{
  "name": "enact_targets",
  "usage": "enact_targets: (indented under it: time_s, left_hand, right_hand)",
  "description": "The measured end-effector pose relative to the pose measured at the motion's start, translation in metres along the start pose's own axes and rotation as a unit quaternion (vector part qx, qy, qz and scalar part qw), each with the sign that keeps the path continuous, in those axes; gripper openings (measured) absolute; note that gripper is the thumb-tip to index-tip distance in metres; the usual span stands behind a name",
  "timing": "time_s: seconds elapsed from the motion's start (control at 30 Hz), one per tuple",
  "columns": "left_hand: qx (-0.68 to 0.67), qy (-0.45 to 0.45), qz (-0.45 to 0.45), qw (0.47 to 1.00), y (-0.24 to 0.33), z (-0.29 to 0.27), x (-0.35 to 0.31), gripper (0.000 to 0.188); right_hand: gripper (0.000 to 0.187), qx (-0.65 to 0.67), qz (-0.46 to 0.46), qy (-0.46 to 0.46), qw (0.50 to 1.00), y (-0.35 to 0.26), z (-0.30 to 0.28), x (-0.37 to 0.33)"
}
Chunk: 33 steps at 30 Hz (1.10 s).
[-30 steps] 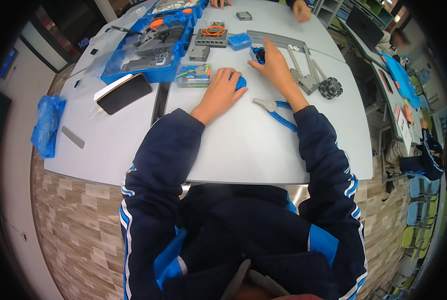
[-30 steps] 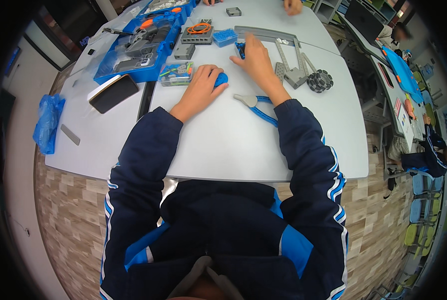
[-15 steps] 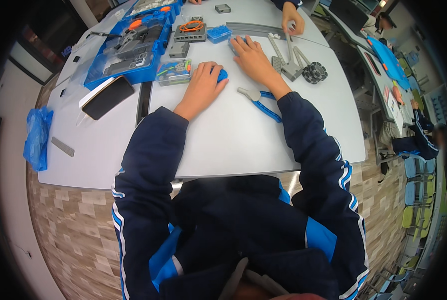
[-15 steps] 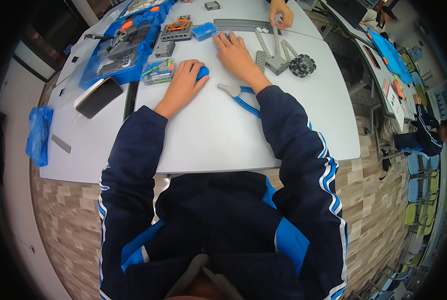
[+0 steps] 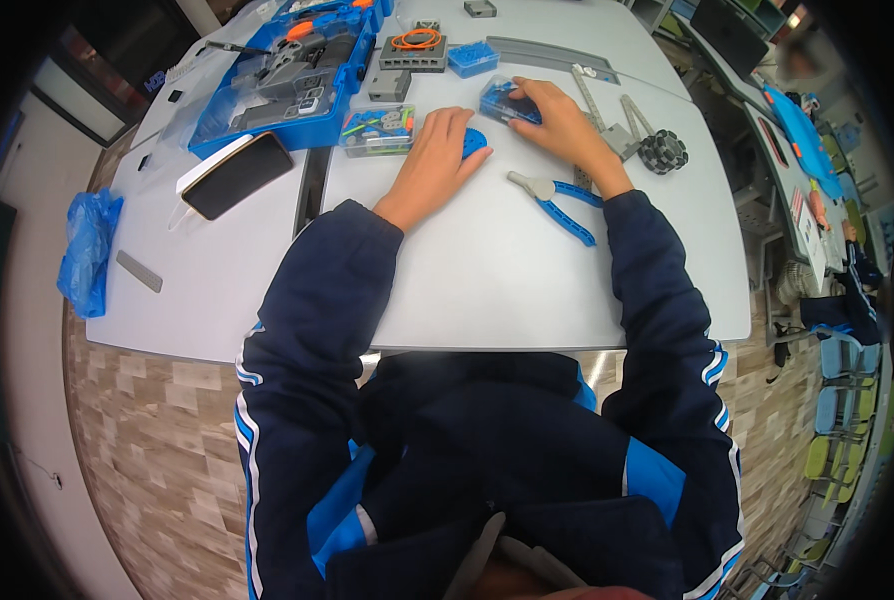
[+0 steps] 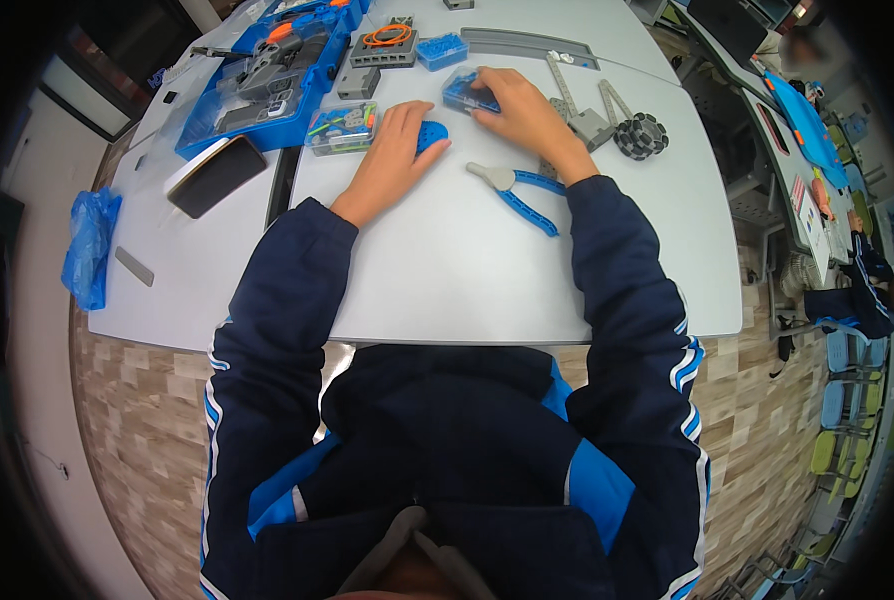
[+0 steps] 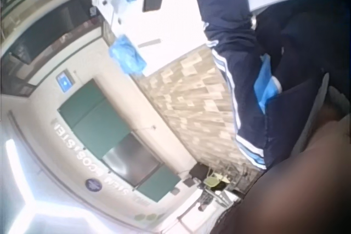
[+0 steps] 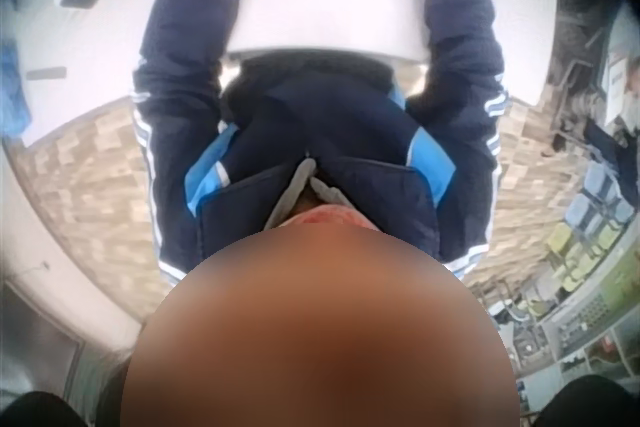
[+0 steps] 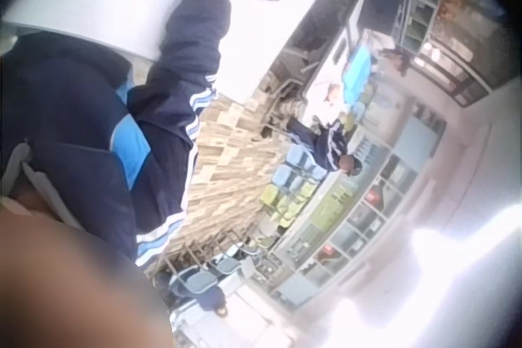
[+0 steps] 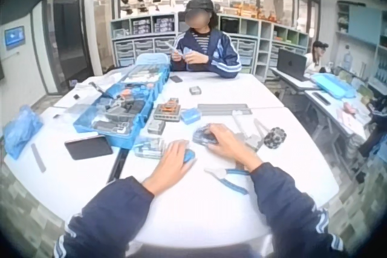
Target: The person assembles small mechanical parts on a white table using pliers and their hands. They connect gray plastic pieces, handle orange rubber bands, and sort through small components in blue trays.
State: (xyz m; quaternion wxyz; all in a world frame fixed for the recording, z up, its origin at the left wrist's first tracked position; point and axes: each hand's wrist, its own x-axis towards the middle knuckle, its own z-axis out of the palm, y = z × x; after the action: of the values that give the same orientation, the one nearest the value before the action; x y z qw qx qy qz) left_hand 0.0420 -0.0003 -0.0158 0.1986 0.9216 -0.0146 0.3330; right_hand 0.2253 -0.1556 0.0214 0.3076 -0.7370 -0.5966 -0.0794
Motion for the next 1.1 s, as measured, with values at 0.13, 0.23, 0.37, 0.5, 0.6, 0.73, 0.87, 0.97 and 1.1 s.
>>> enact_targets:
  time_s: [0.13,0.23,0.37,0.5,0.6,0.73,0.87,0.97,1.1]
  left_hand:
    - [-0.073,0.033,-0.037,0.996,-0.009,0.006,0.003,0.07]
    - [-0.114,-0.015,-0.074,0.991,-0.018,0.012,0.009,0.08]
    - [-0.092,-0.018,-0.098,0.991,-0.024,0.02,0.02,0.081]
    - [-0.099,-0.01,-0.11,0.989,-0.024,0.023,0.024,0.076]
    - [-0.104,0.016,-0.09,0.99,-0.024,0.023,0.024,0.074]
    - [-0.088,0.015,-0.094,0.992,-0.024,0.023,0.025,0.074]
    - [-0.093,0.015,-0.105,0.99,-0.022,0.025,0.025,0.074]
    - [-0.099,0.024,-0.097,0.99,-0.021,0.026,0.025,0.076]
    - [-0.138,0.017,-0.115,0.984,-0.024,0.026,0.027,0.083]
  right_hand:
    - [0.035,0.005,-0.088,-0.019,0.996,-0.009,-0.01,-0.002]
    - [0.034,-0.074,-0.137,-0.013,0.988,-0.017,-0.015,-0.007]
    - [0.034,-0.182,-0.221,0.022,0.958,-0.025,-0.007,-0.009]
    - [0.034,-0.234,-0.258,0.05,0.936,-0.025,0.002,-0.009]
    - [0.034,-0.258,-0.266,0.051,0.927,-0.023,0.006,-0.011]
    - [0.034,-0.286,-0.292,0.06,0.911,-0.018,0.007,-0.012]
    - [0.035,-0.301,-0.315,0.07,0.897,-0.011,0.006,-0.012]
    - [0.042,-0.253,-0.294,0.072,0.919,-0.01,0.002,-0.007]
    - [0.04,-0.145,-0.193,0.003,0.97,-0.015,-0.013,0.002]
